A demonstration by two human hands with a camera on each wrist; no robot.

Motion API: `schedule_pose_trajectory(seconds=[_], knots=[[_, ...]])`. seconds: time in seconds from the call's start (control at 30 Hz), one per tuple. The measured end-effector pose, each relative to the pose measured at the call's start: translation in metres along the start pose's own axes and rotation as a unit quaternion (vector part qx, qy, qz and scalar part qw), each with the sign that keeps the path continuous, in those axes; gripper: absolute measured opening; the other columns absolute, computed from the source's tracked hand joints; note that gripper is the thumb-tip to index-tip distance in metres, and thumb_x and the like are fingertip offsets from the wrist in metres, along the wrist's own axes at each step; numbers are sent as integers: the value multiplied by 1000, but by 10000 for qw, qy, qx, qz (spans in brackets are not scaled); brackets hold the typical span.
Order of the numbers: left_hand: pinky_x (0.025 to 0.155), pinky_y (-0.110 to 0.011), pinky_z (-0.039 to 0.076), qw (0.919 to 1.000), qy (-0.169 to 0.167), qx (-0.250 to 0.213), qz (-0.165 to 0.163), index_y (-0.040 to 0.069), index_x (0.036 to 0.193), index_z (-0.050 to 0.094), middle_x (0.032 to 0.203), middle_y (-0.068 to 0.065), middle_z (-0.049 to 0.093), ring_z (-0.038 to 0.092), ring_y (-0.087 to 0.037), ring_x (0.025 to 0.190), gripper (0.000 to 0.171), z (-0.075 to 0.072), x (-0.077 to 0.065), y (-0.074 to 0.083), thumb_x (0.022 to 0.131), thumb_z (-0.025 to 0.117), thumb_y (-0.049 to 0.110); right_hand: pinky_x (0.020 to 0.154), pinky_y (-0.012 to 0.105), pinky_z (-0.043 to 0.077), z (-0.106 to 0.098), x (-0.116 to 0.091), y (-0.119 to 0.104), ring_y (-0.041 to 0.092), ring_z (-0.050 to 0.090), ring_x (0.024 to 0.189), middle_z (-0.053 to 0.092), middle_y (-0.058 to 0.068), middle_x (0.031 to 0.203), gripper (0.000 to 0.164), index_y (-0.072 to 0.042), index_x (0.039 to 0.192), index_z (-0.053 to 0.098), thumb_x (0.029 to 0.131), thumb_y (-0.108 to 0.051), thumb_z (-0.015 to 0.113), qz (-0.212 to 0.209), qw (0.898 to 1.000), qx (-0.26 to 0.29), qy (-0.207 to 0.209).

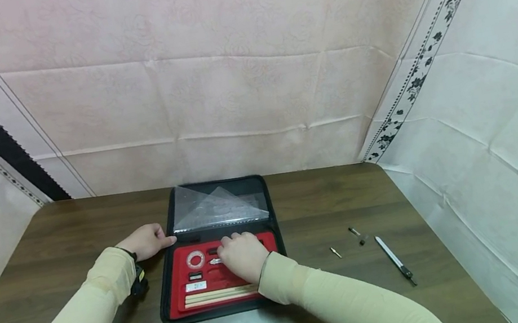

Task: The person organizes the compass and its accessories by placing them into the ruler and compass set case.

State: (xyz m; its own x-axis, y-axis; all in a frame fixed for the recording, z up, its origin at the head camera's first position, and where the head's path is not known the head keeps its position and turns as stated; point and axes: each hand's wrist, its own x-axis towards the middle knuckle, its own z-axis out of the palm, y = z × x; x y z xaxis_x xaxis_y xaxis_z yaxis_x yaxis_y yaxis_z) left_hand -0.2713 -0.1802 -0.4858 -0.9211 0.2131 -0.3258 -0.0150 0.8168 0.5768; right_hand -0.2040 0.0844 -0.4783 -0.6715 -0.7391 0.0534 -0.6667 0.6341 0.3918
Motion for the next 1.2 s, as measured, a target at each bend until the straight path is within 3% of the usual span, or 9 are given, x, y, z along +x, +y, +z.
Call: schedule_pose_trajectory(seconds=[0.2,0.43,0.67,1.0,1.2], knots=[[60,-32,38,10000,35,0,-54,6,82,52,71,-8,51,49,-21,67,33,0,-1,2,95,62,34,78,28,52,-6,-7,-1,13,65,88,69,0,103,35,-17,114,71,82,-29,79,89,9988,317,-373],[60,-32,39,10000,22,-55,-62,6,82,53,71,-8,52,49,-21,68,33,2,1,2,94,63,35,97,36,44,-6,-34,4,18,59,112,63,4,125,59,-13,135,56,82,-28,78,514,9892,1296,-459],[60,-32,38,10000,52,10,43,6,81,52,69,-7,51,49,-21,67,33,2,3,-1,94,63,35,101,39,41,1,-52,9,23,54,119,57,6,133,58,-13,140,51,86,-24,71,511,9882,1391,-396],[59,-33,39,9999,24,-97,-21,6,83,52,70,-8,52,49,-21,67,34,2,8,-7,94,63,37,101,40,40,1,-51,3,25,52,121,55,6,136,67,-13,142,48,83,-31,76,390,9909,1136,-611],[59,-33,39,10000,39,-75,-10,6,83,53,71,-8,52,49,-21,67,33,3,8,-6,94,63,36,103,41,38,1,-55,4,25,48,126,52,5,141,68,-16,143,48,83,-31,76,504,9862,1382,-757]])
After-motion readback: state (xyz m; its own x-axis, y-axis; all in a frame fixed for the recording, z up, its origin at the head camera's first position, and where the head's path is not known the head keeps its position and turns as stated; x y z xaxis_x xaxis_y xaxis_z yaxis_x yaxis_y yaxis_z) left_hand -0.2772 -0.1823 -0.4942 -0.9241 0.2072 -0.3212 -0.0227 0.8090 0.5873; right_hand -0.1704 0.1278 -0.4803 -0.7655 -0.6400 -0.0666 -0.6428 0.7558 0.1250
